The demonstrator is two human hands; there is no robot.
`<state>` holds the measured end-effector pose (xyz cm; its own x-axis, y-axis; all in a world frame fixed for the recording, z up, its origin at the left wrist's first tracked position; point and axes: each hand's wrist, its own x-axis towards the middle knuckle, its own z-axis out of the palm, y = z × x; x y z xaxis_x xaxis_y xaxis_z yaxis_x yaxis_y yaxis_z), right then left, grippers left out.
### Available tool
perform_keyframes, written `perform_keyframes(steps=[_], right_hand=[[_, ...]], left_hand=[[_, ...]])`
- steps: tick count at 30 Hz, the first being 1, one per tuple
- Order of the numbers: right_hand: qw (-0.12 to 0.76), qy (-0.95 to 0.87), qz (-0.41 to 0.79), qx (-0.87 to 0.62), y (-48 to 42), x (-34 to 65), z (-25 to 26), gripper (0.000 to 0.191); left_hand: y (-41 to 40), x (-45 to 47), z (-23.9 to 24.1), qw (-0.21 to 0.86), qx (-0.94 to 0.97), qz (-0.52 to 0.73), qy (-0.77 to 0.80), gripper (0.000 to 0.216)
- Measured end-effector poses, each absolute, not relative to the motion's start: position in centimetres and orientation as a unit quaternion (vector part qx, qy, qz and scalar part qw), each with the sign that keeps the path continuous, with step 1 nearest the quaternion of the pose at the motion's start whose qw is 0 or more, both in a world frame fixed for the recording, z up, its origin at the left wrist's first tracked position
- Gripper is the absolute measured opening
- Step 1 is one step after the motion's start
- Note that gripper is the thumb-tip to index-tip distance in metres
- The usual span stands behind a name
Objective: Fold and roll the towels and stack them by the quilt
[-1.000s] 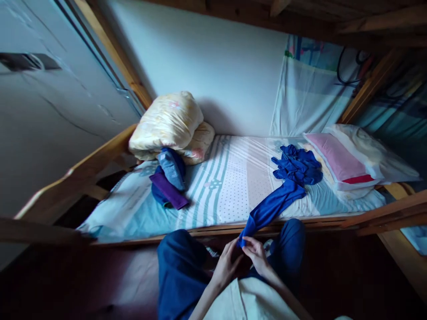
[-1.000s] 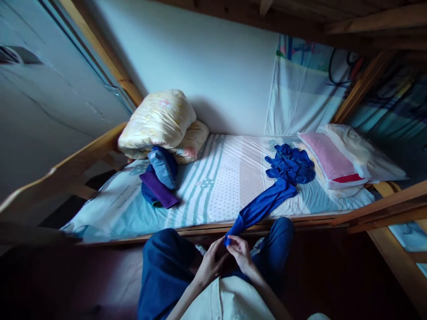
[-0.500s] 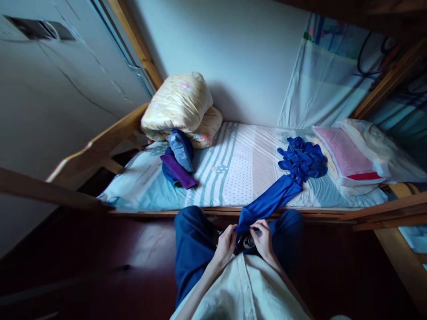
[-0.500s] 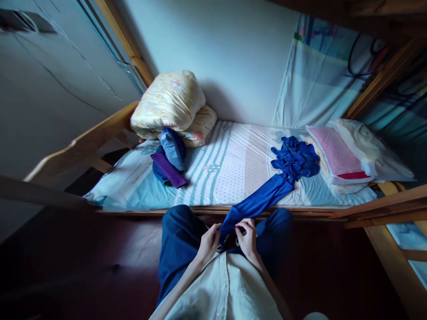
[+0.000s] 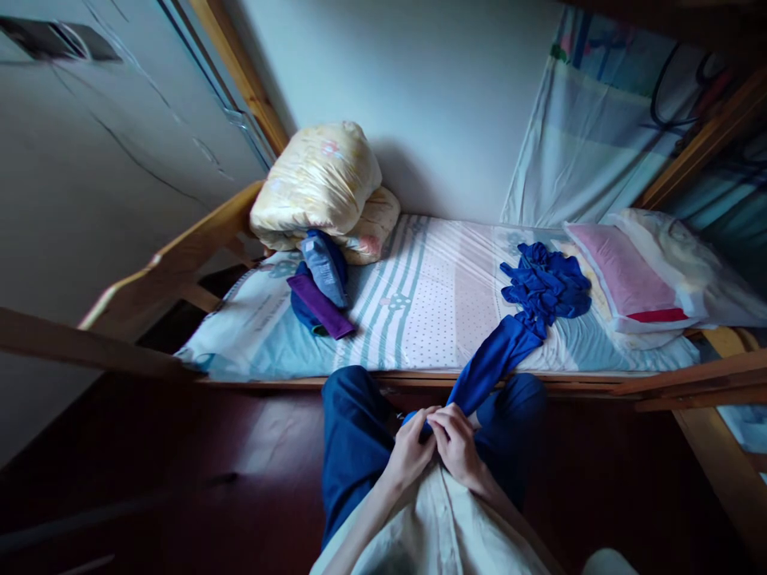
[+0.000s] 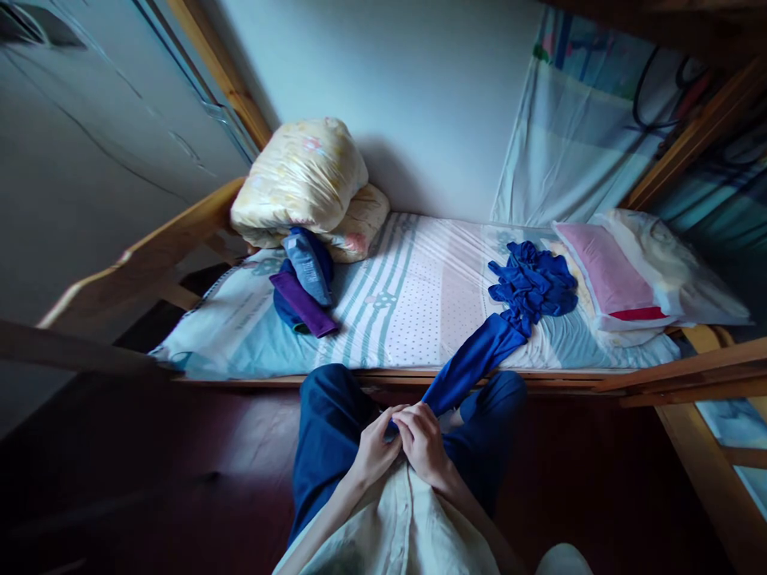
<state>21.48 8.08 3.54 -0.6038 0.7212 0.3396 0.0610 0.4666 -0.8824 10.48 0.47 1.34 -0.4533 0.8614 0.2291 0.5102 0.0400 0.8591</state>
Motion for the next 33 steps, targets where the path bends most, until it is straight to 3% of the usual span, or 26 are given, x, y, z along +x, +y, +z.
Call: perform_keyframes(steps=[5, 11, 19, 22, 25, 28, 33], right_hand=[[0.396, -0.734, 0.477, -0.276, 9.3, 22.2, 4.3, 0.014], [0.395, -0.695, 0.495, -0.341, 9.4, 22.2, 4.9, 0.031], [0.401, -0.706, 0.521, -0.263, 8.7, 21.2, 7.2, 0.038], [0.327, -0.745, 0.562, -0.15, 10.4, 21.4, 8.1, 0.044], [0.253, -0.806, 0.53, -0.068, 12.4, 21.5, 7.9, 0.023], [0.2, -0.847, 0.489, -0.063, 14.1, 21.6, 6.9, 0.02], [0.092, -0.826, 0.551, -0.077, 14.8, 22.0, 5.3, 0.026]], left_hand=[[-0.5, 9.5, 3.8, 0.145, 0.531, 0.498, 0.67, 0.024], [-0.7, 8.1, 8.3, 0.203, 0.583, 0.429, 0.66, 0.023], [-1.0, 8.0, 11.5, 0.273, 0.586, 0.446, 0.619, 0.02], [-1.6, 7.6, 12.4, 0.247, 0.59, 0.458, 0.618, 0.021], [-2.2, 6.8, 13.5, 0.199, 0.603, 0.461, 0.621, 0.027], [-3.0, 5.7, 15.0, 0.15, 0.627, 0.44, 0.625, 0.03], [-4.2, 3.6, 18.3, 0.037, 0.638, 0.44, 0.631, 0.033]])
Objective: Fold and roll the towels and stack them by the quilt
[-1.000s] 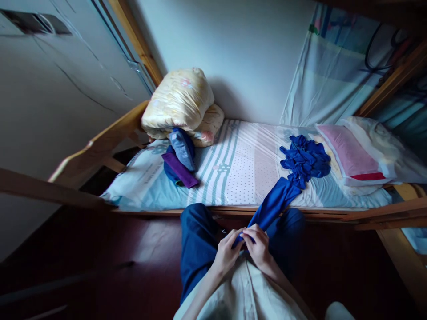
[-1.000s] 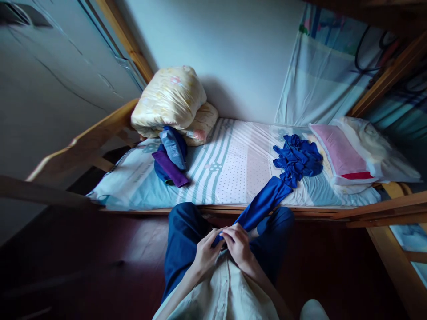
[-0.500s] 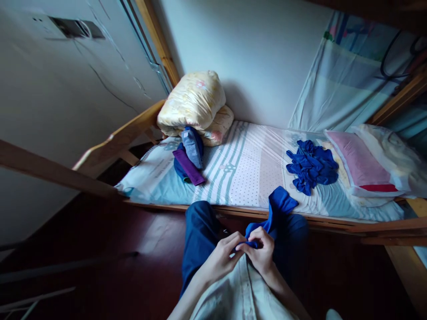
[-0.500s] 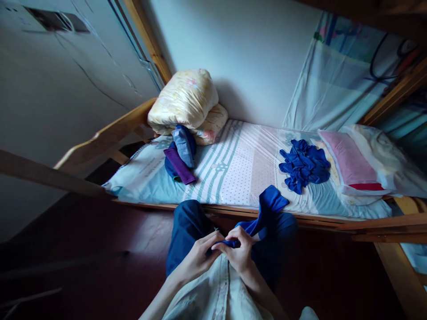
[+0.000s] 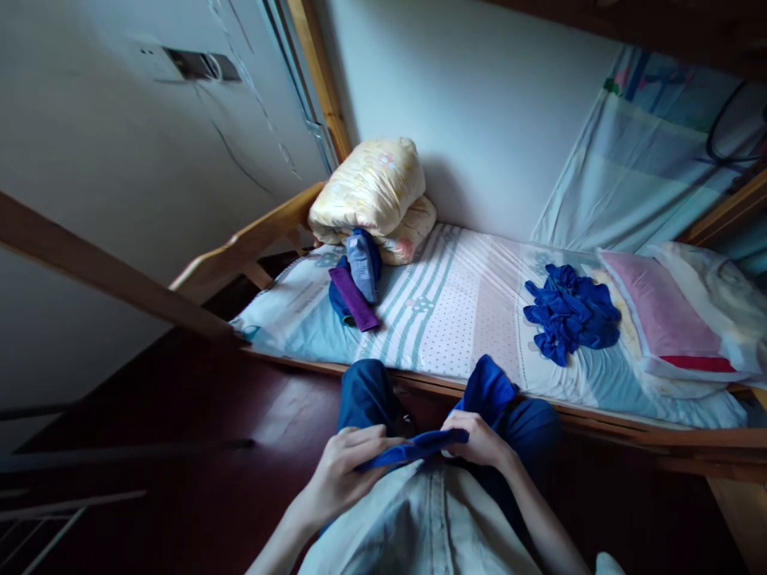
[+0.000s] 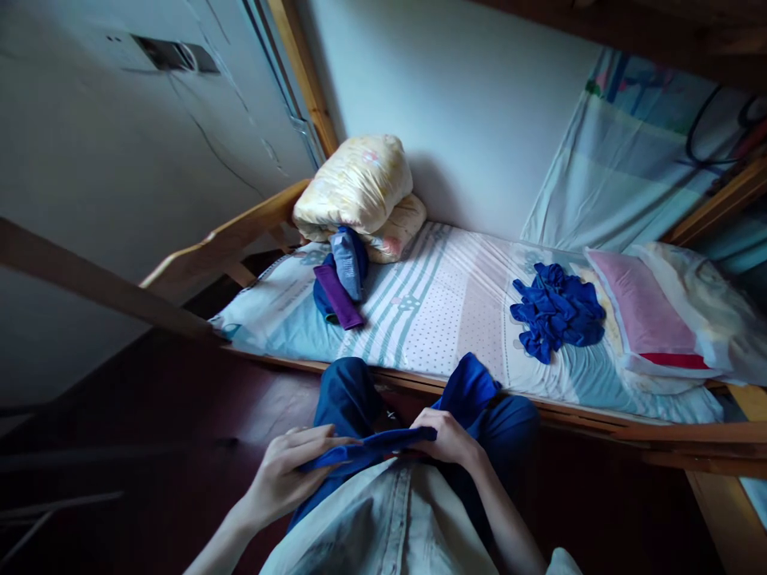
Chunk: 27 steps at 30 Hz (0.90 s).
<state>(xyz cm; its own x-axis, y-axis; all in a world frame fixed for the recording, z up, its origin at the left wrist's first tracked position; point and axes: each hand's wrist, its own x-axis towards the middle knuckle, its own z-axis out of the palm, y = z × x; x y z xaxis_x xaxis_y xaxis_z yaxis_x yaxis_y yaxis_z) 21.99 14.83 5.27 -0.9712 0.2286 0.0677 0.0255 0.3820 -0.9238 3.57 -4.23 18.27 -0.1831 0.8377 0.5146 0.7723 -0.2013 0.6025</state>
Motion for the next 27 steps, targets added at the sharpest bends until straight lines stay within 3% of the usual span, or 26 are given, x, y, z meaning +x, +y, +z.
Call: perform_keyframes(steps=[5, 10, 17, 27], right_hand=[[0.149, -0.771, 0.607, -0.123, 13.4, 22.0, 4.9, 0.047], [0.2, -0.741, 0.63, -0.119, 11.3, 21.0, 4.7, 0.038], [0.225, -0.763, 0.599, -0.088, 7.6, 19.1, 4.2, 0.04], [0.29, -0.737, 0.594, -0.141, 7.0, 16.9, 8.2, 0.043]], left_hand=[[-4.9, 2.4, 21.1, -0.002, 0.624, 0.477, 0.619, 0.029], [-4.6, 2.9, 22.2, 0.009, 0.636, 0.483, 0.602, 0.028], [-4.4, 2.7, 22.1, 0.03, 0.642, 0.49, 0.588, 0.028], [-4.9, 3.3, 22.3, 0.046, 0.642, 0.493, 0.586, 0.038]])
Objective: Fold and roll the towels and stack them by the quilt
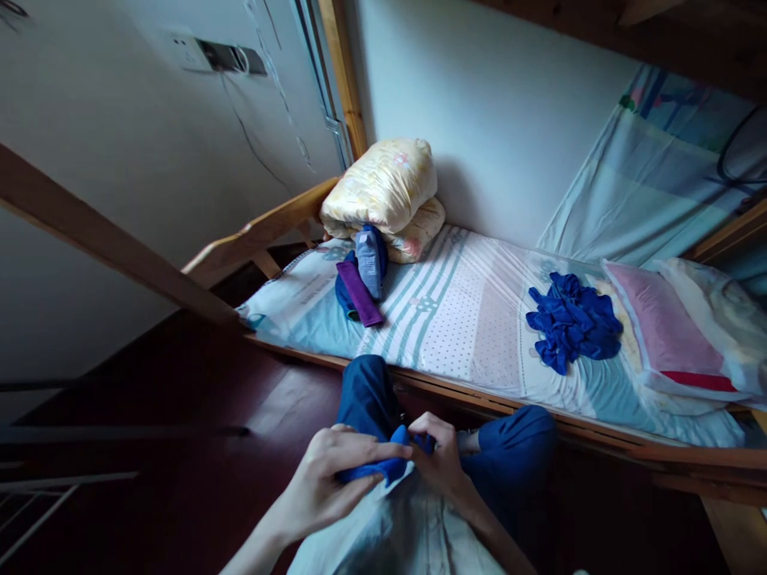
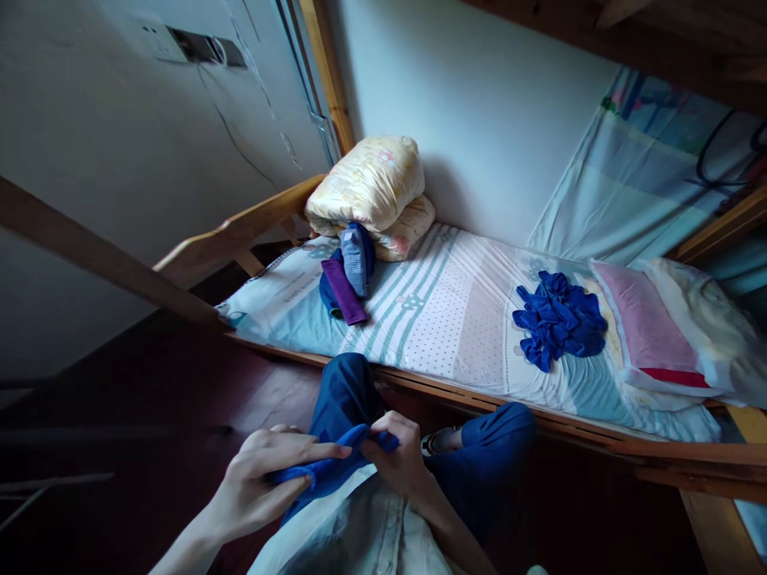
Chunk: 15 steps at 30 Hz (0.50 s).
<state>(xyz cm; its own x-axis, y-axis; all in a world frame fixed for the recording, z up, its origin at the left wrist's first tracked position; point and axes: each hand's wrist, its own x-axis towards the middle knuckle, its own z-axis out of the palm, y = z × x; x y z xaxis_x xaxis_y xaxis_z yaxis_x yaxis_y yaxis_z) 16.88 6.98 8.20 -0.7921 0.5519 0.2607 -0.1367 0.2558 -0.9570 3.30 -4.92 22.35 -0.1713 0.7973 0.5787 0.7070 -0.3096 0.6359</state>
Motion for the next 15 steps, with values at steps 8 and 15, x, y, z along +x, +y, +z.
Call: perform_keyframes(steps=[8, 15], right_hand=[[0.309, -0.777, 0.542, -0.081, 7.8, 15.9, 10.6, 0.019], [0.252, -0.801, 0.518, -0.162, 11.1, 15.2, 5.7, 0.01]], left_hand=[[-5.3, 3.1, 21.6, 0.057, 0.659, 0.464, 0.589, 0.032], [-6.0, 2.6, 22.2, 0.063, 0.661, 0.508, 0.549, 0.032]])
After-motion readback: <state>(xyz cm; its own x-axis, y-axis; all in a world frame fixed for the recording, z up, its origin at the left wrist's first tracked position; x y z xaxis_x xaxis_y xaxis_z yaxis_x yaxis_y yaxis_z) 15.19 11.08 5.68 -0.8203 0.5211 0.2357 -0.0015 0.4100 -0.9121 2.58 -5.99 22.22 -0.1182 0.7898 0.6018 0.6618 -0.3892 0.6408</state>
